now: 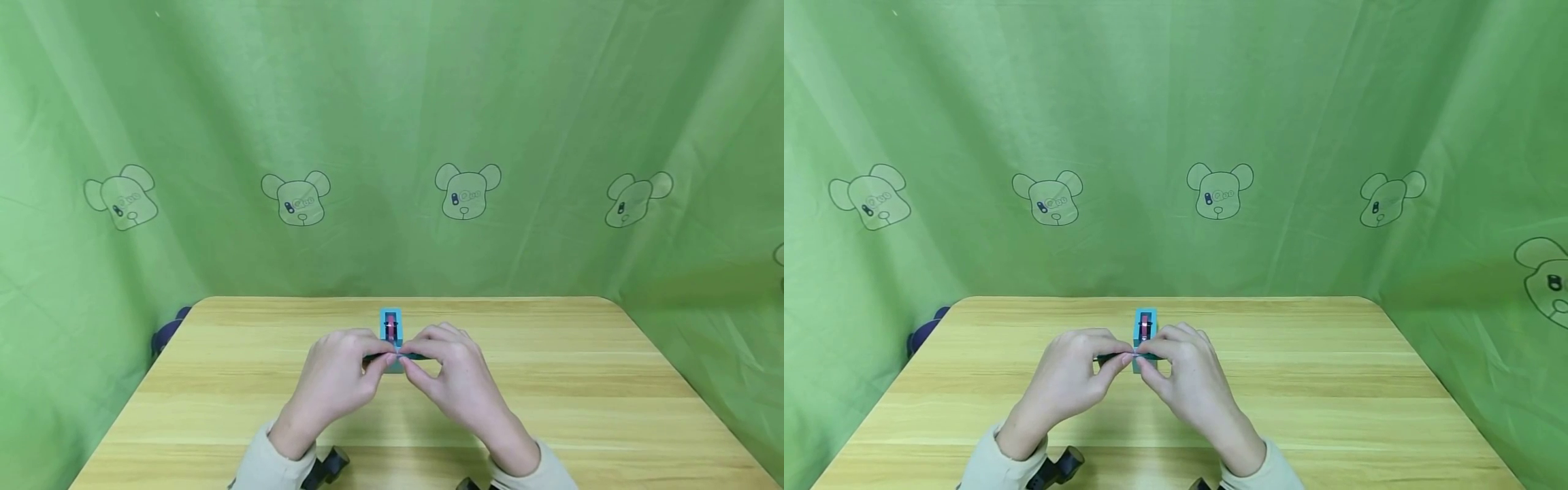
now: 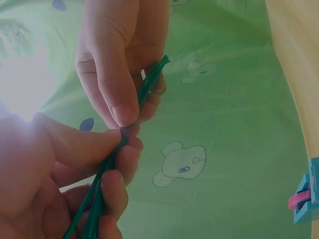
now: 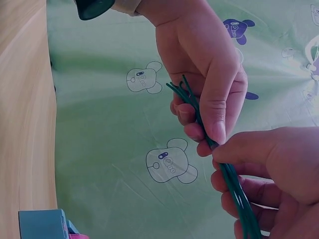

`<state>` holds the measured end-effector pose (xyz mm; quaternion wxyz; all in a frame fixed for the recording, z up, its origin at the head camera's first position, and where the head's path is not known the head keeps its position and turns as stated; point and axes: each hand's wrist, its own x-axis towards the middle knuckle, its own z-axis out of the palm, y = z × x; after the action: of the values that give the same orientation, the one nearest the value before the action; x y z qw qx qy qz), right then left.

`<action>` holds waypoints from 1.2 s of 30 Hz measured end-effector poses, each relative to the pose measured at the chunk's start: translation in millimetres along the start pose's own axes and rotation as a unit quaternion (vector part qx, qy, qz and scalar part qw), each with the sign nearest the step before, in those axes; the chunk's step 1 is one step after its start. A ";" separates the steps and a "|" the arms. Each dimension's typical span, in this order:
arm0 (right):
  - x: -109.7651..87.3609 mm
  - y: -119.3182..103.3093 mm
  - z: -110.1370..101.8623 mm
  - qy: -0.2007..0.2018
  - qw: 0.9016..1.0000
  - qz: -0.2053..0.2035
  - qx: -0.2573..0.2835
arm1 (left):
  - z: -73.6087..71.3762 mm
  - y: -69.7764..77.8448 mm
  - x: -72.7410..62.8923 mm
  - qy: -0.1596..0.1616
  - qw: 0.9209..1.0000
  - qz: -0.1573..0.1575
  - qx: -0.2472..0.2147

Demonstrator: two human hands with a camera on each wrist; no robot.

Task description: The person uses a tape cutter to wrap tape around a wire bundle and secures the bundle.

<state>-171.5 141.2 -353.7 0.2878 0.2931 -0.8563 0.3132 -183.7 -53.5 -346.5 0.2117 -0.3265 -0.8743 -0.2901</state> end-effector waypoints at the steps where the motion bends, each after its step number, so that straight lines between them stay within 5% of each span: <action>1: 0.1 0.0 0.0 -0.001 1.000 0.000 0.001 | 0.2 -0.2 0.0 0.002 1.000 0.003 0.002; 23: -1.9 -1.8 -3.2 -0.085 0.994 0.066 -0.001 | 2.4 -1.3 0.6 0.021 0.999 0.029 0.022; 36: -1.5 -2.7 -0.1 -0.040 0.997 0.064 -0.013 | 3.3 -0.7 0.6 0.018 0.999 0.022 0.017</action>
<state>-168.7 140.1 -353.7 0.2361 0.2462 -0.8882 0.3077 -185.1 -51.5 -348.8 0.2392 -0.3368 -0.8677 -0.2764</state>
